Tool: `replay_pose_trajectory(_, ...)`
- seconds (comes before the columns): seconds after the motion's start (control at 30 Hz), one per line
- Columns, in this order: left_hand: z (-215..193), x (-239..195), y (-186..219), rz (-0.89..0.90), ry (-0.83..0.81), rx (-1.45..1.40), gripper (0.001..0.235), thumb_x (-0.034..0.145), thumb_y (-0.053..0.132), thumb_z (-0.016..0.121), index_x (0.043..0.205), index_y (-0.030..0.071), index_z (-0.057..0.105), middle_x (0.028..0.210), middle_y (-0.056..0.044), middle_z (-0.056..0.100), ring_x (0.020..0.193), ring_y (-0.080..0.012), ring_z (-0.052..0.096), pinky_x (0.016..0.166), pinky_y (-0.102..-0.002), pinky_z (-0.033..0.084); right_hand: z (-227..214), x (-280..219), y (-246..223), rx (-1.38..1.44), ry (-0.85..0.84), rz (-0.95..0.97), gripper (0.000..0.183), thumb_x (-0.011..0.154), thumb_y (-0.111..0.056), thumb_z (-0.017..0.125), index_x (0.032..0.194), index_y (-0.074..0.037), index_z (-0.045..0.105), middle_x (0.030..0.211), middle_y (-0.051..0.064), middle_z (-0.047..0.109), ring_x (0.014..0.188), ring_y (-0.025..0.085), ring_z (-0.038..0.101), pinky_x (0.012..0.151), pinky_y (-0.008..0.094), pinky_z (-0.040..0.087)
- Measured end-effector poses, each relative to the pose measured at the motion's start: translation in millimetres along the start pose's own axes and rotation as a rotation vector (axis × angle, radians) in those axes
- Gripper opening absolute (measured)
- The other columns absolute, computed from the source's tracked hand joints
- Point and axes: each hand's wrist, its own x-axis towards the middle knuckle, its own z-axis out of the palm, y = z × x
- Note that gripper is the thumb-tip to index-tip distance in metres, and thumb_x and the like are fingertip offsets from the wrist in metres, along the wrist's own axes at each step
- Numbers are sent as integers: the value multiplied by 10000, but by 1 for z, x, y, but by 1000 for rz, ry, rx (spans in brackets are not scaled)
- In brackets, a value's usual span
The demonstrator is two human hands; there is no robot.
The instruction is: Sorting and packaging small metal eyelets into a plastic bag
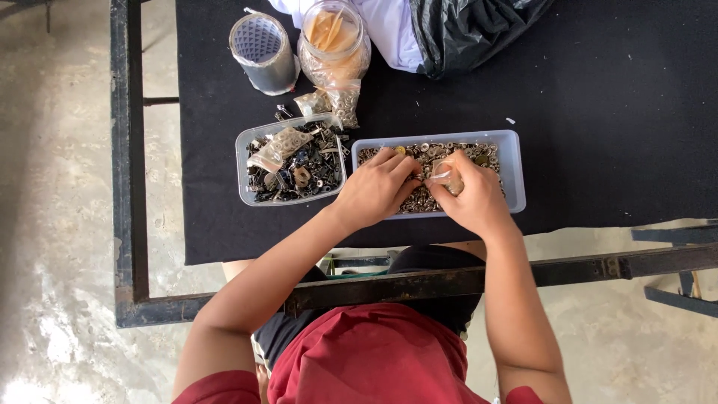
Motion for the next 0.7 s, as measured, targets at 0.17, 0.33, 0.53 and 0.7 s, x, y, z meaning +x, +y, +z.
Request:
replay_pose_trajectory(0.17, -7, 4, 6, 39, 67, 16, 79, 990, 177, 679, 993, 98, 673, 1061, -59, 665, 1146, -277, 614, 867, -378, 553, -11, 8, -2, 39, -41, -49, 192, 947, -141, 752, 896, -86, 576, 649, 70, 572, 584, 236, 608, 523, 342, 495)
replay_pose_trajectory(0.33, -5, 1, 7, 36, 110, -27, 53, 967, 132, 703, 963, 86, 729, 1022, -70, 699, 1084, -274, 653, 880, -372, 558, -2, 21, 15, 45, 42, -113, 238, 1050, -269, 702, 936, -92, 591, 673, 60, 579, 570, 215, 583, 532, 315, 490)
replay_pose_trajectory(0.53, -9, 2, 8, -30, 158, -188, 91, 942, 116, 730, 960, 48, 787, 968, -124, 744, 997, -288, 701, 881, -369, 579, 5, 23, 17, 15, 34, -128, 279, 1049, -309, 707, 980, -57, 611, 621, 87, 577, 515, 233, 585, 484, 329, 474)
replay_pose_trajectory(0.7, -15, 10, 9, -140, 163, -298, 46, 905, 116, 720, 905, 73, 736, 819, -79, 711, 827, -275, 702, 738, -391, 599, 0, 10, 14, -81, 95, -78, 234, 1060, -323, 704, 975, -122, 619, 772, 101, 712, 650, 285, 698, 552, 366, 553)
